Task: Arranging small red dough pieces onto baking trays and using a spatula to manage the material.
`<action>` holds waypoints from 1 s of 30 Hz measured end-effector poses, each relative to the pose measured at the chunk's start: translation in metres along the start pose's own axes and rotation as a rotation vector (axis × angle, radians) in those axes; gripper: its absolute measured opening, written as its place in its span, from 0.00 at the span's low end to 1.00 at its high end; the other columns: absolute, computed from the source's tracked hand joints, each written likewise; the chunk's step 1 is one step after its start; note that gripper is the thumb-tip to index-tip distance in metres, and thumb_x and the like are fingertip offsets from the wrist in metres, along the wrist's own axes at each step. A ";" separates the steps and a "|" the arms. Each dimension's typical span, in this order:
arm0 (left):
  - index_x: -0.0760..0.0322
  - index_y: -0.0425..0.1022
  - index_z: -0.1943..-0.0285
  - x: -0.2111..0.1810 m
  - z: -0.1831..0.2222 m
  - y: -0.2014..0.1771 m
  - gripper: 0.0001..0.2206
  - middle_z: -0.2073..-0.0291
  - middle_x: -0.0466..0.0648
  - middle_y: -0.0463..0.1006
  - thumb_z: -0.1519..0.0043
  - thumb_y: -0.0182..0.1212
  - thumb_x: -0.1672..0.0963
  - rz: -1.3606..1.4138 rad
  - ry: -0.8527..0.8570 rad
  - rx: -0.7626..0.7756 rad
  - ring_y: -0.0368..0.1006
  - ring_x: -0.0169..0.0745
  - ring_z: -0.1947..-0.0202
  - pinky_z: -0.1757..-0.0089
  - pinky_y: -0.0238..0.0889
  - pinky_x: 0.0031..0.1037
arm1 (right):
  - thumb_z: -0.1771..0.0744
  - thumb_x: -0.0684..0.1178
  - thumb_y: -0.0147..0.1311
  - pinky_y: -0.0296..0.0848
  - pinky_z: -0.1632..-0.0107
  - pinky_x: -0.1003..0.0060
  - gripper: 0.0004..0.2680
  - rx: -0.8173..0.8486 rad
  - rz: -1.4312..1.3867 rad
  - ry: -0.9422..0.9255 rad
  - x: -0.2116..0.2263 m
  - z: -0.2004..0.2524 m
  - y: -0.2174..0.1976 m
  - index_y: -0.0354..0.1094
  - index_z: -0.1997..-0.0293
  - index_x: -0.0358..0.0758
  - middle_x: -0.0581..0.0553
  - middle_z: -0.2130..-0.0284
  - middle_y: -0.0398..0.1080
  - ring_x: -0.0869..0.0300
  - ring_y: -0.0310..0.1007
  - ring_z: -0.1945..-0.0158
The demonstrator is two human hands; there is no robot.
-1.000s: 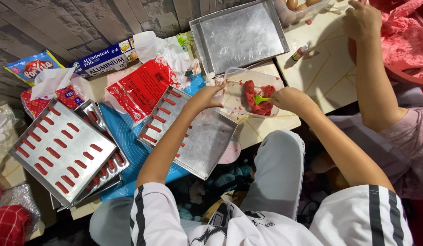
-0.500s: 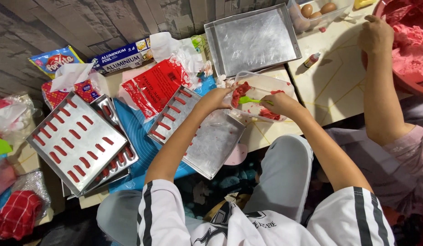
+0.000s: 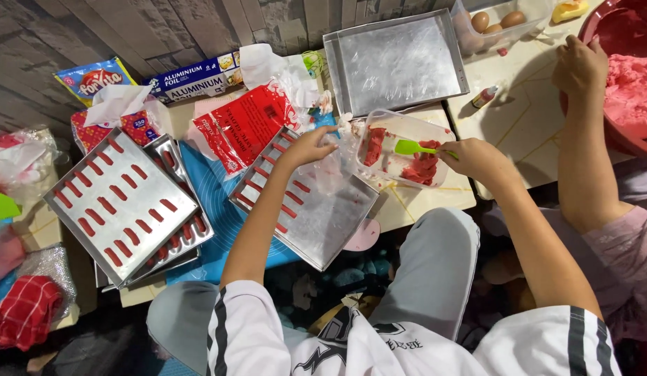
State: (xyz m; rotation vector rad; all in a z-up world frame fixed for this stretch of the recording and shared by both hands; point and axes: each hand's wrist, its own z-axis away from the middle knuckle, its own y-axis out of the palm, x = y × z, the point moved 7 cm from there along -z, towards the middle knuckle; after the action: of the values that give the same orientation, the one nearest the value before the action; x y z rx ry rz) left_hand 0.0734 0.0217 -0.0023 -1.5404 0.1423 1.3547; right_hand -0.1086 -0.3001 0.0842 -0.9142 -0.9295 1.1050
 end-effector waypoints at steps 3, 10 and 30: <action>0.45 0.66 0.30 -0.008 -0.002 0.016 0.26 0.44 0.61 0.76 0.39 0.63 0.49 0.009 0.054 0.038 0.68 0.64 0.39 0.40 0.62 0.49 | 0.30 0.63 0.44 0.78 0.51 0.48 0.16 0.046 0.026 -0.009 0.012 -0.016 0.015 0.74 0.44 0.50 0.34 0.60 0.80 0.39 0.80 0.56; 0.52 0.72 0.36 -0.019 -0.029 0.050 0.20 0.49 0.64 0.79 0.38 0.61 0.51 -0.013 0.141 0.019 0.72 0.65 0.43 0.44 0.65 0.47 | 0.31 0.55 0.40 0.80 0.52 0.58 0.12 0.013 0.367 -0.208 0.023 -0.089 0.094 0.73 0.48 0.57 0.48 0.56 0.77 0.51 0.79 0.53; 0.42 0.56 0.22 -0.023 0.086 -0.040 0.25 0.33 0.51 0.68 0.29 0.52 0.56 0.932 0.138 -0.186 0.73 0.38 0.45 0.50 0.73 0.31 | 0.32 0.52 0.54 0.71 0.51 0.42 0.22 -0.020 -0.394 -0.184 0.114 0.017 -0.014 0.54 0.29 0.53 0.33 0.64 0.74 0.33 0.74 0.55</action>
State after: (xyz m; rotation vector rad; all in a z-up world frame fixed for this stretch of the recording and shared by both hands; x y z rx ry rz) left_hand 0.0341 0.0911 0.0543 -1.8051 0.9339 2.0020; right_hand -0.0987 -0.1904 0.1197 -0.6160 -1.2148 0.8495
